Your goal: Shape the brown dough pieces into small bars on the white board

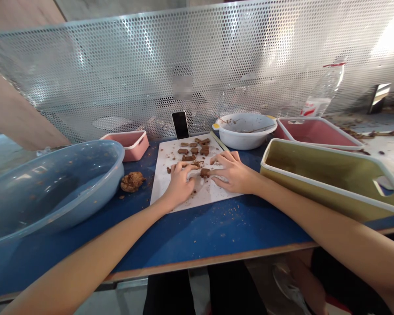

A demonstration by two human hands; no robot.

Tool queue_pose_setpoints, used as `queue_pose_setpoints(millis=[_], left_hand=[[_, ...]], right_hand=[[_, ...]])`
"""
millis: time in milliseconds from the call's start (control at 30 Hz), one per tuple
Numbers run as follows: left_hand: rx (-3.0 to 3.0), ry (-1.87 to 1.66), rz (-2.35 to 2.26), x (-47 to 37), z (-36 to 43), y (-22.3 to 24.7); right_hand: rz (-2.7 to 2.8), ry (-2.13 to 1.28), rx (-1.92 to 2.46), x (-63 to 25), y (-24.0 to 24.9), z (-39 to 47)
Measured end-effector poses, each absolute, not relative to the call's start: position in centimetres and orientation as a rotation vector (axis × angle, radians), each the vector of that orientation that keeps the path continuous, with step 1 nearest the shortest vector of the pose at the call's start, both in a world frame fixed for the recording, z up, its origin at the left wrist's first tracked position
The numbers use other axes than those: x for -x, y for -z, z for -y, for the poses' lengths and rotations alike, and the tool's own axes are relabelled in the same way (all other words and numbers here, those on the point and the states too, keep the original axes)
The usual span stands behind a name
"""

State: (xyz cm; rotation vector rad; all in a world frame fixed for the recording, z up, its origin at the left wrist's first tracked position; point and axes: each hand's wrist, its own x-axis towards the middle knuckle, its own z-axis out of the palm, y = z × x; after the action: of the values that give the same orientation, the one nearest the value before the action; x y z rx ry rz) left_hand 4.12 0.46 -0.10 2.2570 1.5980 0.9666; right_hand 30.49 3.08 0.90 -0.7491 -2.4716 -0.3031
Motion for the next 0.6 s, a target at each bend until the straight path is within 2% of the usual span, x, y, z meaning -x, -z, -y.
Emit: queue_pose_setpoints(millis=[600], left_hand=[[-2.247,-0.910,-1.600,-4.02,-0.32,-0.30]], right_hand=[[2.432,0.262,0.783,-30.47,-1.13,-3.08]])
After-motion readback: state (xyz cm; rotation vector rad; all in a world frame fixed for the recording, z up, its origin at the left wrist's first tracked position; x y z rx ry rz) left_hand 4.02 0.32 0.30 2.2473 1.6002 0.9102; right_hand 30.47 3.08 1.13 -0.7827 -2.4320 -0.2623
